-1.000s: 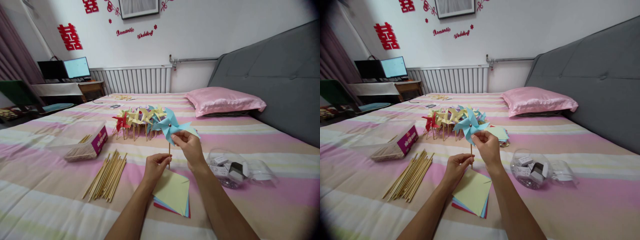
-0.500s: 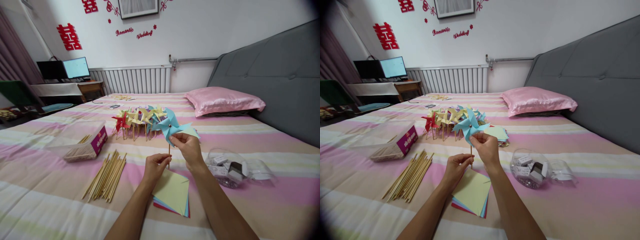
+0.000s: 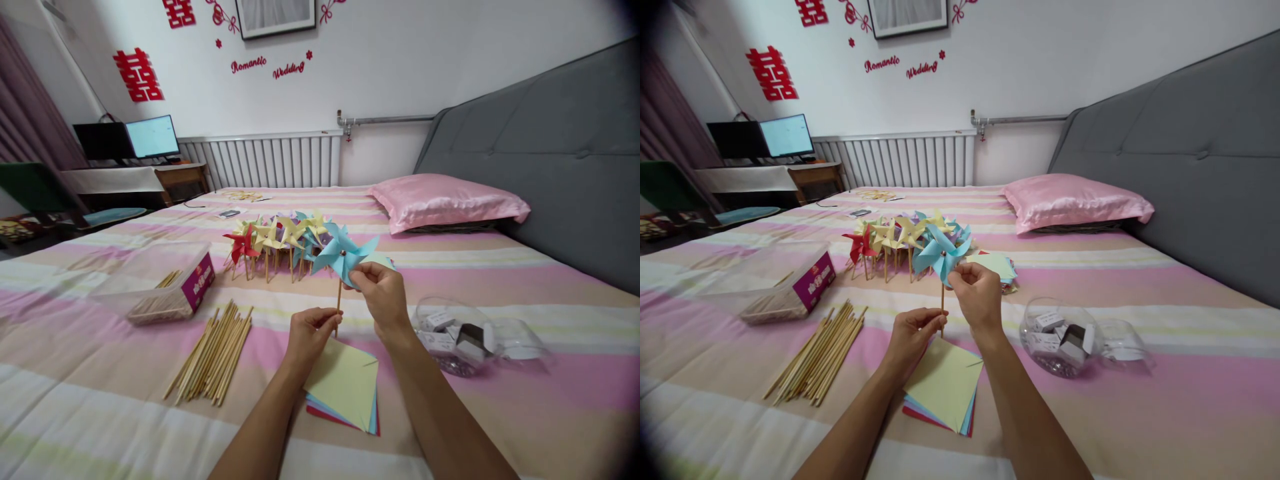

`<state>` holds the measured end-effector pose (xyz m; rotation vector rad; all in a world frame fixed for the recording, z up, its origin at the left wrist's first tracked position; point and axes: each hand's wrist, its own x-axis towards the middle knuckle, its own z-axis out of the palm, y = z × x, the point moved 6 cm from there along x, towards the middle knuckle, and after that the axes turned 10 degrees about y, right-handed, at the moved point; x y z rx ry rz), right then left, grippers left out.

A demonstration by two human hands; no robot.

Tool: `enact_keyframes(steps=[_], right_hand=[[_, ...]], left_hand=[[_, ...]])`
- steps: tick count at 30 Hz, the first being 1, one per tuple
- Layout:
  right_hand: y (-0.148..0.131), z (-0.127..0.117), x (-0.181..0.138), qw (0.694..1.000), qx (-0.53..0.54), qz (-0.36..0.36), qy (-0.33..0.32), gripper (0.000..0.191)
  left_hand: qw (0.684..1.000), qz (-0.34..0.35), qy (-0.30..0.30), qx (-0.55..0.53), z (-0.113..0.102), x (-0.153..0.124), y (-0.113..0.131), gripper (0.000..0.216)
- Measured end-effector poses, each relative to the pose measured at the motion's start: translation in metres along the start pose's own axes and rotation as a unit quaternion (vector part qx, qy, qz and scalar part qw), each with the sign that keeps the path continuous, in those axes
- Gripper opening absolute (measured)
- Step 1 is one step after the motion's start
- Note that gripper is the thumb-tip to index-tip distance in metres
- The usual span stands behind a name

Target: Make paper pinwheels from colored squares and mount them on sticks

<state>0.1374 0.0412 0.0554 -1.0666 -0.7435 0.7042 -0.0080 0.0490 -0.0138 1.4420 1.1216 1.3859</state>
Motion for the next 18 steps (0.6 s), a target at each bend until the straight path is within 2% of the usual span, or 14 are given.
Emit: enact_keyframes(steps=[9,14,18], right_hand=[[-0.0005,-0.0050,0.0039,1.000,-0.011,-0.008,0.012,0.008],[0.0002,-0.0013,0.0037,1.000,-0.010,-0.012,-0.027,0.012],[-0.0050,0.0031,0.0012,0.997,0.039,-0.022,-0.067,0.023]], left_hand=[[1.000,-0.003,-0.001,0.001,0.0004,-0.0006,-0.0007,0.016],[1.000,-0.003,0.005,0.006,-0.0009,0.0006,-0.0032,0.016],[1.000,0.018,0.003,0.022,-0.0011,0.0007,-0.0018,0.015]])
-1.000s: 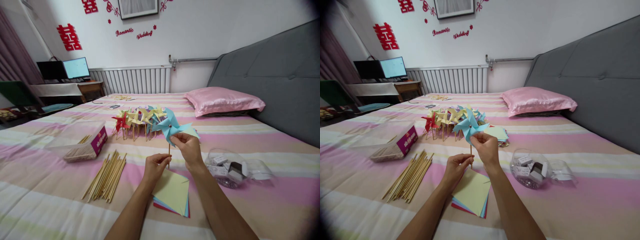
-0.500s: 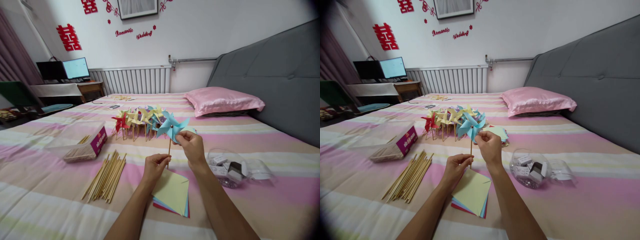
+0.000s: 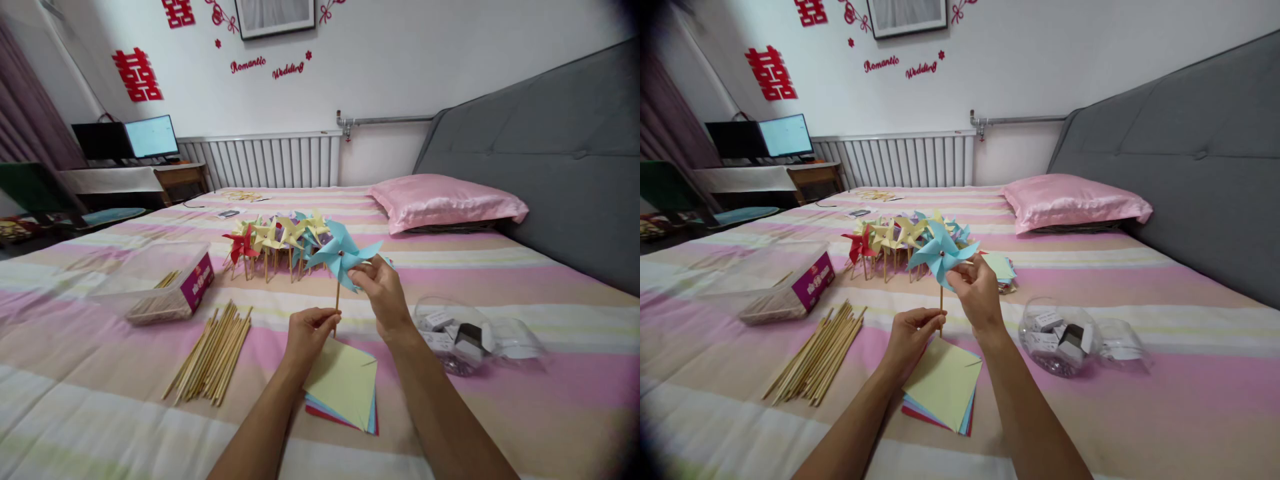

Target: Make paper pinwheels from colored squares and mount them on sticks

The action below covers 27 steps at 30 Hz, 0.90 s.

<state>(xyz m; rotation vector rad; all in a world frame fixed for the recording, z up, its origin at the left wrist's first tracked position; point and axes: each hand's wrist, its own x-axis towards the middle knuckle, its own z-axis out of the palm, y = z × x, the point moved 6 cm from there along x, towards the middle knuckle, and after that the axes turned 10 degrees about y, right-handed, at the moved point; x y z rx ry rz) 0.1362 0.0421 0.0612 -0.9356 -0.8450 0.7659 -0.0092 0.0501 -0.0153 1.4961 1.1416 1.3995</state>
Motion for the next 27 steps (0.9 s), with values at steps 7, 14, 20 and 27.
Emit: enact_keyframes(steps=[7,14,20,27], right_hand=[[-0.001,-0.003,0.002,0.998,0.031,-0.029,0.051,0.022],[0.003,-0.010,0.005,0.995,0.011,-0.029,0.095,0.022],[-0.001,-0.007,0.002,0.996,-0.017,-0.049,0.072,0.023],[0.003,-0.004,0.001,0.999,-0.040,-0.013,0.022,0.062]], left_hand=[[0.994,0.074,-0.041,0.065,0.005,-0.001,0.005,0.014],[0.992,0.085,-0.049,0.073,0.006,-0.001,0.006,0.015],[0.994,0.075,-0.049,0.069,0.007,-0.001,0.005,0.014],[0.994,0.059,0.069,0.067,-0.014,0.008,-0.001,0.017]])
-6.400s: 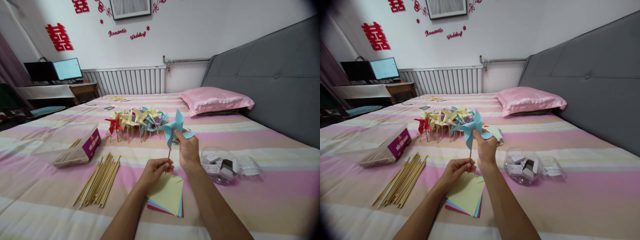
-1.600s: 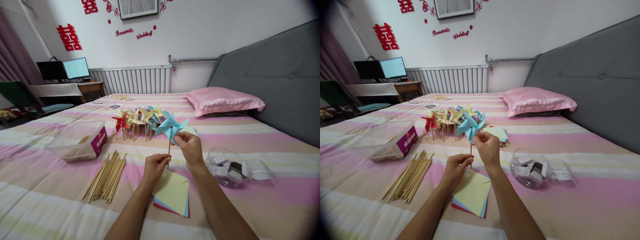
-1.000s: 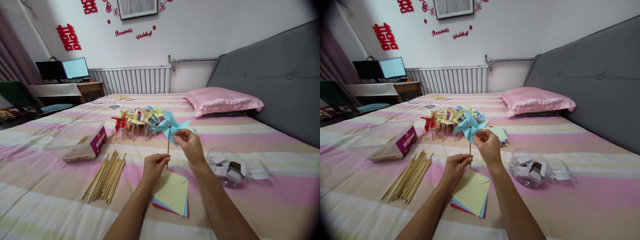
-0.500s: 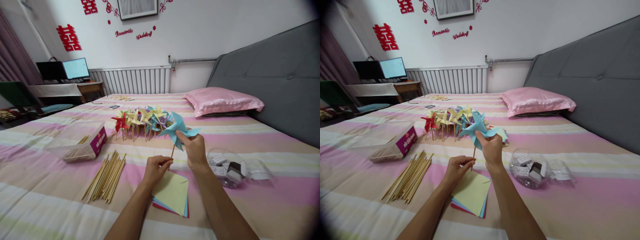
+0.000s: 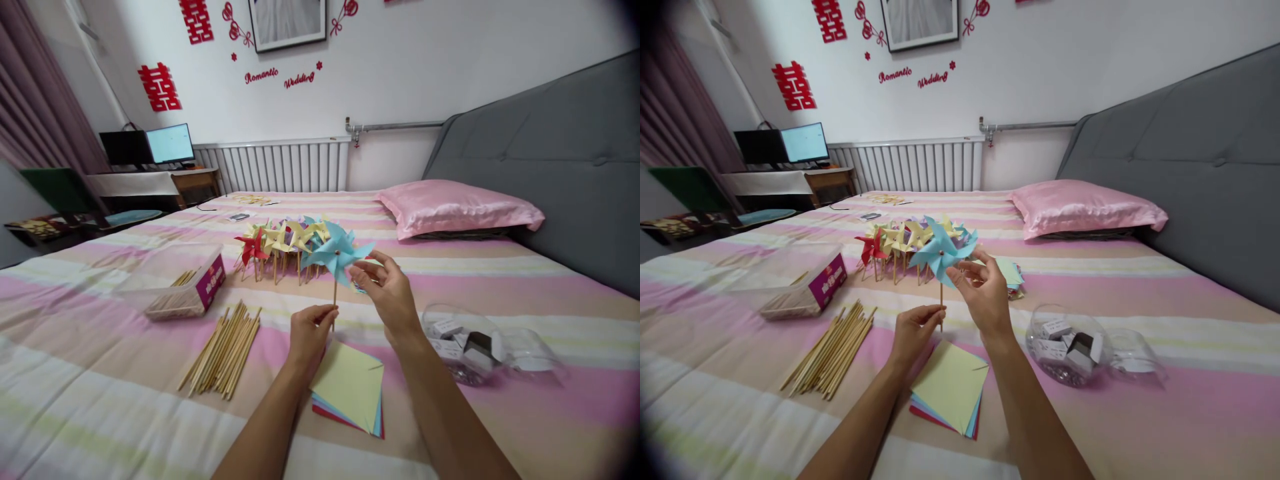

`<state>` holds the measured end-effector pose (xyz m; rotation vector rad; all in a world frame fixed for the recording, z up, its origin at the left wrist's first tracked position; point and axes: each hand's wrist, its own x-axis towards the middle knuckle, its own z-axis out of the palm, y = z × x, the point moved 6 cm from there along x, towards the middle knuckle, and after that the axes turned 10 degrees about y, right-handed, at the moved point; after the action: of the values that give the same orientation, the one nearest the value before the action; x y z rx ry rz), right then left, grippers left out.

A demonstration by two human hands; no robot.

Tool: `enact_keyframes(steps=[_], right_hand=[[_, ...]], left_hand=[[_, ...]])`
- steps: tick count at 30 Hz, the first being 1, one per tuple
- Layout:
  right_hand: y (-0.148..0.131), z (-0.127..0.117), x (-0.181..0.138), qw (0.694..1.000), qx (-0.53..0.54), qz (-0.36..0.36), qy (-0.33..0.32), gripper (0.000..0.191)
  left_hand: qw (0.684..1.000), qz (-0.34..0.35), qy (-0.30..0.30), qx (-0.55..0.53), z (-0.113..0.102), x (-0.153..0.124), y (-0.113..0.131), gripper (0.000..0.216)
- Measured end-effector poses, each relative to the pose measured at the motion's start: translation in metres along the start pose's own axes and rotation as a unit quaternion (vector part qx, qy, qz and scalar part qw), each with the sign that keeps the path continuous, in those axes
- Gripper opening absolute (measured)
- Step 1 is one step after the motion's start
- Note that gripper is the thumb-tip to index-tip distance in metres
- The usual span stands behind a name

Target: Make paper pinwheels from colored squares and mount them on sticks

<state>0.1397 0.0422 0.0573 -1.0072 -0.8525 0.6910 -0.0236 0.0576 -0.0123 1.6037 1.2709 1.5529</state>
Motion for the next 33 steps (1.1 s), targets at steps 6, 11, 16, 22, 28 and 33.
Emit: enact_keyframes(steps=[6,11,16,22,28,33], right_hand=[[-0.009,-0.012,0.000,0.998,0.044,0.010,0.041,0.061],[-0.014,-0.014,-0.001,0.998,0.046,0.011,0.030,0.058],[-0.015,-0.016,0.001,0.998,0.045,0.006,0.038,0.056],[-0.010,-0.016,0.004,0.998,0.043,0.014,0.034,0.057],[-0.010,-0.015,0.003,0.999,0.036,0.019,0.015,0.053],[-0.008,-0.016,0.004,0.999,0.038,0.028,0.017,0.054]], left_hand=[[0.978,-0.003,0.164,0.126,-0.051,0.038,0.008,0.025],[0.956,-0.020,0.183,0.230,-0.076,0.079,0.008,0.025],[0.926,-0.056,0.188,0.322,-0.084,0.109,0.000,0.023],[0.891,-0.105,0.173,0.407,-0.081,0.124,-0.021,0.022],[0.877,-0.141,0.151,0.434,-0.078,0.136,-0.045,0.020],[0.865,-0.170,0.137,0.452,-0.074,0.145,-0.053,0.025]])
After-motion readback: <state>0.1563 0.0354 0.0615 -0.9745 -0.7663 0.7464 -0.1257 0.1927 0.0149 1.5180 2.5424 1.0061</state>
